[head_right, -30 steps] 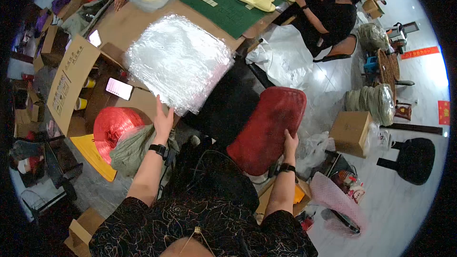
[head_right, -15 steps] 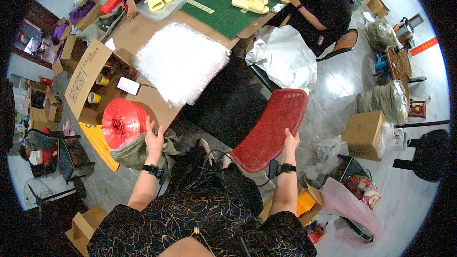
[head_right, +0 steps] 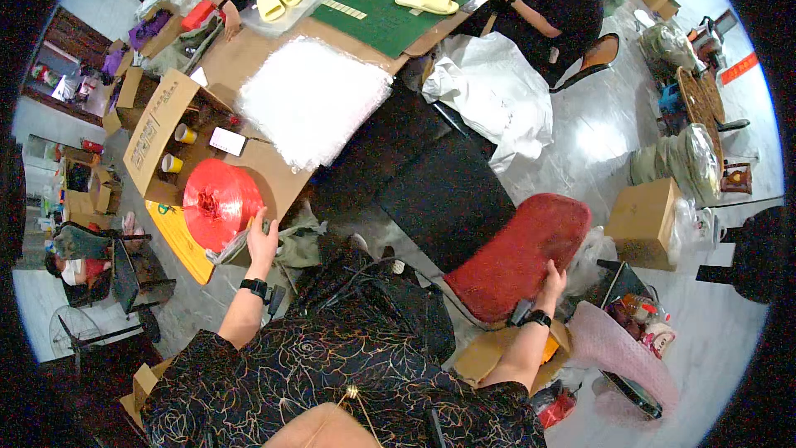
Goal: Packaging pairs of slippers into plastic bags and preparing them for shipment in a manufacturing setting.
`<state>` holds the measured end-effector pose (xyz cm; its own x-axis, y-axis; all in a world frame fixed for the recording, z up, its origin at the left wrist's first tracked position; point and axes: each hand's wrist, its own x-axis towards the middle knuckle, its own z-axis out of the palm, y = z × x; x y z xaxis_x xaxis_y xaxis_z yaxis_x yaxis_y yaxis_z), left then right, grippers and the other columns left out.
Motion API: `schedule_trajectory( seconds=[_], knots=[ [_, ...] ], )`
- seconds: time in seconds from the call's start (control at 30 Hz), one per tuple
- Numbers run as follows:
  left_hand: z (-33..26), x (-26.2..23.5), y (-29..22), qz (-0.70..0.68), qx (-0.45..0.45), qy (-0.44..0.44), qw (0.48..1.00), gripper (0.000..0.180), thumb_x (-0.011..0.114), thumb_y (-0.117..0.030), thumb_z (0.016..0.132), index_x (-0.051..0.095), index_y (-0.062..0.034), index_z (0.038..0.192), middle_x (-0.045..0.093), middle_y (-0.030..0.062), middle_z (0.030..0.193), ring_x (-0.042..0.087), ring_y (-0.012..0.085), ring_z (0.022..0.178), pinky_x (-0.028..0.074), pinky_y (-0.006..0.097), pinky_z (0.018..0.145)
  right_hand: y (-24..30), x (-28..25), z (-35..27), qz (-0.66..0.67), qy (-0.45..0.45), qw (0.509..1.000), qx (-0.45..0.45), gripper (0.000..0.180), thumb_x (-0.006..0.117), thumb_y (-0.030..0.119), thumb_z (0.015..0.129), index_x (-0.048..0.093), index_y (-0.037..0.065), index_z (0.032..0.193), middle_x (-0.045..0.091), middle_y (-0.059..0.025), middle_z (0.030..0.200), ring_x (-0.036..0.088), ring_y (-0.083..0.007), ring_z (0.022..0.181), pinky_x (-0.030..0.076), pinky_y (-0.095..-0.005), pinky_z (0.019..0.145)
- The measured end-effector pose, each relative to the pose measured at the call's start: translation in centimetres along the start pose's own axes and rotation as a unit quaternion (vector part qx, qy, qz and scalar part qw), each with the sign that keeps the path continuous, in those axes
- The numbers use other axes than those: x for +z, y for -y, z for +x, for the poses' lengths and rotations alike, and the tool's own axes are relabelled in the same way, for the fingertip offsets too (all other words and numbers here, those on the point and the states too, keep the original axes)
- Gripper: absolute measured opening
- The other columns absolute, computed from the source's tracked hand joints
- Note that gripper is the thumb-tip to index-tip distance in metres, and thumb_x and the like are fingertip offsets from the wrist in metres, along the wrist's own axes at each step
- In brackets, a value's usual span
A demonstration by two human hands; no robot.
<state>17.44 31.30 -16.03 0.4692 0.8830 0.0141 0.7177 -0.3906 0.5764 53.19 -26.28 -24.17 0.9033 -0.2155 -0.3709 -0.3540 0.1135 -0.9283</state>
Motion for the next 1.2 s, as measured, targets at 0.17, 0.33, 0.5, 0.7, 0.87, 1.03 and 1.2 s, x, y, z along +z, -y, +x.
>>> schedule_trajectory(
  seconds=[0.17, 0.33, 0.5, 0.7, 0.87, 1.03, 1.2],
  knots=[
    [0.1, -0.3, 0.2, 0.017, 0.003, -0.004, 1.000, 0.039, 0.060, -0.020, 0.083, 0.055, -0.0066, 0.119, 0.058, 0.0180, 0.118, 0.055, 0.0327, 0.110, 0.043, 0.038, 0.093, 0.7, -4.5, 2.9, -0.059, 0.026, 0.997, -0.052, 0.031, 0.061, 0.005, 0.084, 0.059, -0.001, 0.114, 0.063, -0.0066, 0.106, 0.058, -0.0196, 0.091, 0.045, -0.0314, 0.081],
    [1.4, -0.1, 2.6, -0.050, 0.001, -0.036, 0.998, 0.031, 0.061, -0.015, 0.082, 0.061, -0.0037, 0.110, 0.063, 0.0169, 0.109, 0.059, 0.0321, 0.104, 0.044, 0.038, 0.092, 2.2, -3.7, 2.4, -0.409, -0.109, 0.903, -0.067, 0.041, 0.067, 0.018, 0.078, 0.057, 0.001, 0.114, 0.062, -0.0155, 0.105, 0.059, -0.0276, 0.090, 0.046, -0.0395, 0.080],
    [3.4, 0.0, 2.2, -0.134, -0.025, -0.035, 0.990, 0.029, 0.060, -0.012, 0.081, 0.062, -0.0003, 0.108, 0.065, 0.0165, 0.106, 0.061, 0.0282, 0.102, 0.045, 0.036, 0.090, 5.0, 6.9, -2.7, -0.642, -0.374, 0.609, -0.278, 0.052, 0.064, 0.015, 0.072, 0.047, 0.006, 0.120, 0.052, -0.0161, 0.114, 0.053, -0.0366, 0.098, 0.042, -0.0467, 0.087],
    [6.5, 0.8, 1.0, -0.172, -0.024, -0.010, 0.985, 0.024, 0.060, -0.013, 0.084, 0.063, 0.0006, 0.103, 0.067, 0.0149, 0.098, 0.063, 0.0251, 0.095, 0.047, 0.034, 0.085, 5.0, 19.4, -0.9, -0.488, -0.015, 0.781, -0.389, 0.025, 0.067, 0.013, 0.069, 0.064, 0.003, 0.091, 0.062, -0.0149, 0.092, 0.057, -0.0324, 0.091, 0.045, -0.0407, 0.084],
    [8.2, 0.9, -0.6, -0.241, -0.002, 0.003, 0.970, 0.021, 0.060, -0.013, 0.083, 0.065, -0.0003, 0.100, 0.067, 0.0149, 0.095, 0.064, 0.0249, 0.093, 0.047, 0.033, 0.084, 4.7, 30.0, 0.2, -0.454, 0.103, 0.828, -0.312, 0.023, 0.067, 0.015, 0.074, 0.066, 0.001, 0.092, 0.064, -0.0156, 0.093, 0.064, -0.0250, 0.086, 0.050, -0.0332, 0.076],
    [9.8, -0.5, -1.4, -0.260, -0.061, 0.004, 0.964, 0.026, 0.063, -0.017, 0.082, 0.064, -0.0004, 0.102, 0.066, 0.0150, 0.100, 0.063, 0.0244, 0.096, 0.046, 0.032, 0.085, 9.3, 44.8, -2.5, -0.412, 0.235, 0.852, -0.222, 0.021, 0.065, 0.017, 0.078, 0.067, 0.001, 0.091, 0.068, -0.0127, 0.083, 0.066, -0.0242, 0.078, 0.050, -0.0328, 0.070],
    [12.6, 1.6, -2.1, -0.193, -0.071, -0.030, 0.978, 0.041, 0.068, -0.023, 0.080, 0.058, -0.0015, 0.114, 0.063, 0.0159, 0.110, 0.059, 0.0275, 0.103, 0.044, 0.036, 0.088, 5.7, 56.7, 6.4, -0.318, 0.298, 0.848, -0.302, 0.019, 0.065, 0.014, 0.077, 0.068, 0.002, 0.091, 0.068, -0.0070, 0.076, 0.064, -0.0159, 0.073, 0.049, -0.0297, 0.068]
  ],
)
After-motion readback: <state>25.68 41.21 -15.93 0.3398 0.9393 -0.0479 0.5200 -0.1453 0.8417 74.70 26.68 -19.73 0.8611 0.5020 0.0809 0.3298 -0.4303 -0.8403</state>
